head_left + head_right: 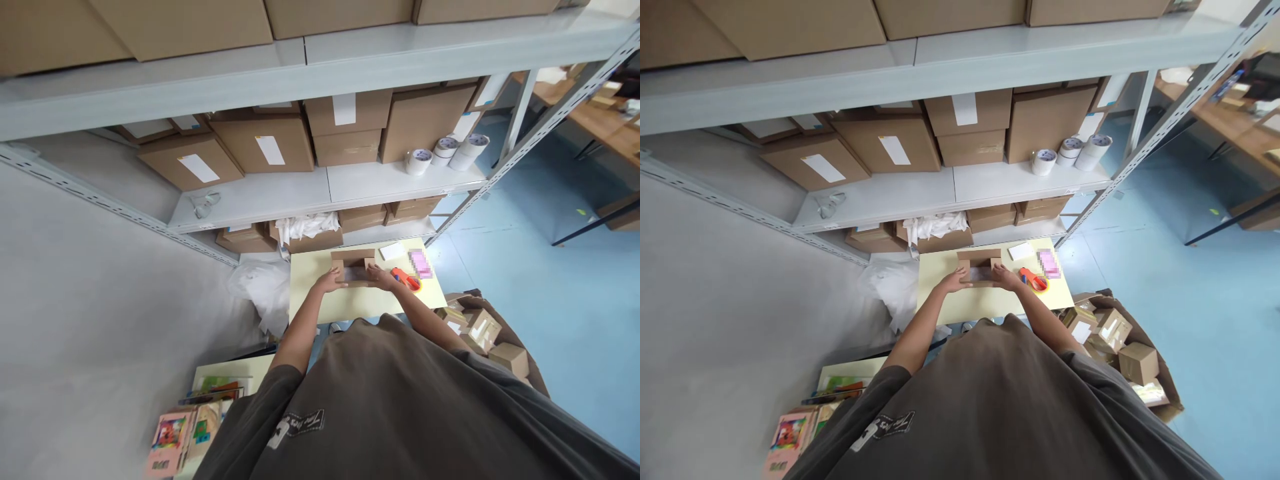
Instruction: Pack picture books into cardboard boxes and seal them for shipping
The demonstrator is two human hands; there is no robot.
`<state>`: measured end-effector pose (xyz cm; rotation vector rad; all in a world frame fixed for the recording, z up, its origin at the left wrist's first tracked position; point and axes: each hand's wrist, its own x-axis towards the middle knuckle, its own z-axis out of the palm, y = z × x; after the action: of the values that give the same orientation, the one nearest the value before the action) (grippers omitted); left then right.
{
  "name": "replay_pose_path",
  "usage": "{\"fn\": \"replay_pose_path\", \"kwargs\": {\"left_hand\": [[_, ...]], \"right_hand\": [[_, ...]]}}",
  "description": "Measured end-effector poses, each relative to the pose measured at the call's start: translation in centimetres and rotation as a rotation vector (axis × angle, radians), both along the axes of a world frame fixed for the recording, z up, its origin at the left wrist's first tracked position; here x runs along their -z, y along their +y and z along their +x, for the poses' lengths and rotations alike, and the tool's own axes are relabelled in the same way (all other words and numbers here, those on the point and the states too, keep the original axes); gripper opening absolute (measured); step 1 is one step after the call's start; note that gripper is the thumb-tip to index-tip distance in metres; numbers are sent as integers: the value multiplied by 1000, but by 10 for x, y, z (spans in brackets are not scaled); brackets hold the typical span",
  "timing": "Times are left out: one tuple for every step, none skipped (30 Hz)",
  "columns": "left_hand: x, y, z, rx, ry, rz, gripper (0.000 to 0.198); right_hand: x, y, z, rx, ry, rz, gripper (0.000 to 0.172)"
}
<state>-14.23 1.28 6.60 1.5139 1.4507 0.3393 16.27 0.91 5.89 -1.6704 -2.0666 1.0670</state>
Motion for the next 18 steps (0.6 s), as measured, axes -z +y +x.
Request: {"fn": "replay_pose_path", "kwargs": {"left_hand": [[-1,1,0,-72,-42,-3,77],[-2,1,2,-142,-61,0,73],[-2,1,6,-203,-59,10,71],[-2,0,10,-252,-45,20,70],[-2,-2,16,-294,-28,33,72],[-2,-4,22,-330,-9,50,77],[-3,-5,27,-359,16,73,83],[-3,-6,33,-375,50,103,91],[-4,-6,38,-376,94,140,98],[-6,-4,41,-363,142,179,103],[-8,-1,44,-334,187,214,106],[-11,3,45,-294,218,241,108],[-13,8,45,-251,231,259,109],[-16,12,44,-208,230,271,109],[-18,16,42,-167,220,281,109],[-20,19,40,-133,208,291,109],[-21,21,38,-108,197,300,107],[-20,20,35,-94,189,307,103]], "right_hand": [[2,0,-3,36,14,5,70],[4,0,-5,58,28,-6,64],[6,0,-8,70,40,-22,61],[7,-1,-10,93,46,-28,58],[9,-2,-13,129,50,-32,57],[11,-3,-16,178,50,-33,57],[12,-5,-19,232,41,-30,59],[13,-5,-23,286,21,-24,63],[14,-5,-26,333,-9,-14,69],[14,-3,-30,368,-49,-3,75],[14,0,-33,381,-92,7,83],[13,4,-36,376,-130,18,90],[11,10,-38,355,-160,28,96],[9,16,-39,320,-176,38,101],[7,22,-39,273,-180,48,104],[5,28,-39,220,-177,58,105],[3,32,-37,172,-171,69,104],[3,34,-35,136,-168,81,101]]}}
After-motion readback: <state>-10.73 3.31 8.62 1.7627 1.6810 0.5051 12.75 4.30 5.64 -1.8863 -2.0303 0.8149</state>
